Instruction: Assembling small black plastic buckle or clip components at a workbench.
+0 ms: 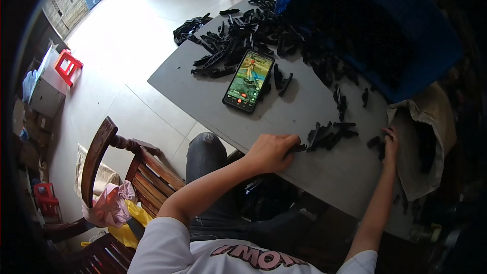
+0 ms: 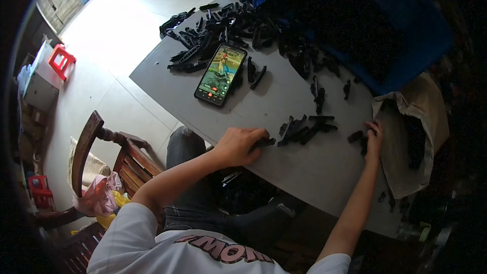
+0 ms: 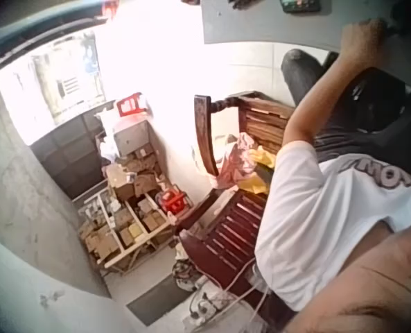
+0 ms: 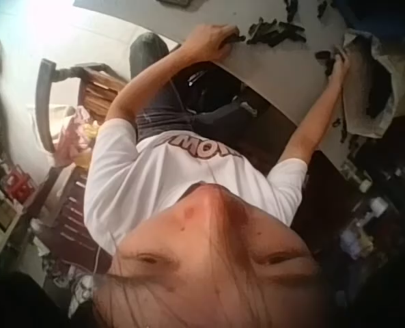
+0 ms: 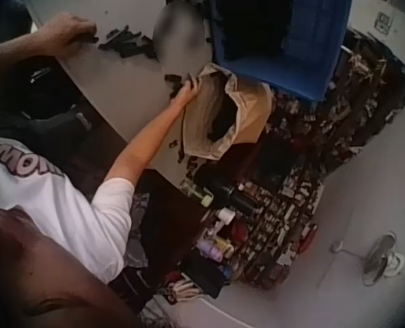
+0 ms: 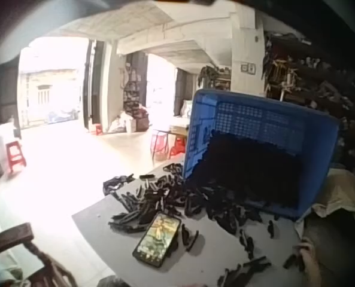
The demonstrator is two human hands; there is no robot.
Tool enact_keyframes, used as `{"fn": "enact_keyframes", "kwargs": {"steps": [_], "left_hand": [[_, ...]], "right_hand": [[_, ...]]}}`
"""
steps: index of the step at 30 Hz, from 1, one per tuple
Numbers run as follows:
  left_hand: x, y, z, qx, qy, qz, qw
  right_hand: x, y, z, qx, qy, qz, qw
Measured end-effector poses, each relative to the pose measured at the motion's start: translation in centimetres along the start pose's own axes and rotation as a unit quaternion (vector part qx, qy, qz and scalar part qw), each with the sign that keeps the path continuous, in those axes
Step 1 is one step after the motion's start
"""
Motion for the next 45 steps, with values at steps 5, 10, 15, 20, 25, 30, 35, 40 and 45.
{"fn": "enact_keyframes", "kwargs": {"steps": [5, 10, 15, 20, 25, 30, 35, 40, 45], "left_hand": [[0.0, -0.5, -0.1, -0.02, 0.007, -0.014, 1.0], [-0.3, -0.6, -0.2, -0.022, 0.01, -0.022, 0.999], [0.3, -1.0, -0.2, -0.033, -0.014, -0.027, 0.999], [0.7, -1.0, -0.3, -0.026, -0.042, -0.026, 0.998], [1.4, -1.1, -0.1, -0.045, -0.091, -0.085, 0.991], [1.9, -0.9, 0.8, -0.033, -0.152, -0.105, 0.982], [1.9, -1.1, 1.4, 0.021, -0.224, -0.088, 0.97], [-0.6, -3.1, 0.1, 0.131, -0.244, -0.01, 0.961], [-3.3, -5.9, -1.8, 0.097, -0.32, 0.047, 0.941]], "right_hand": [[-3.8, -2.9, 2.8, 0.03, 0.007, 0.026, 0.999], [-8.2, -7.0, 7.4, 0.054, 0.028, 0.044, 0.997], [-8.2, -10.1, 11.4, 0.041, 0.066, -0.012, 0.997], [-3.9, -12.4, 11.5, 0.023, 0.019, -0.078, 0.997], [-6.6, -14.9, 13.8, 0.164, -0.195, 0.028, 0.967], [-9.1, -16.0, 14.4, 0.221, -0.296, 0.043, 0.928], [-8.3, -16.9, 14.0, 0.248, -0.269, 0.015, 0.931], [-10.4, -20.7, 16.3, 0.093, 0.042, 0.151, 0.983], [-12.8, -23.2, 19.3, 0.007, 0.24, 0.128, 0.962]]}}
Point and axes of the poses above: each hand's wrist, its own y-axis towards the middle knuckle, its own x-axis out of the back of the hand, z = x × y, the point moved 8 cm from there along y, towards the middle knuckle, and after that the axes turned 9 degrees about x, right-handed, at the moved point
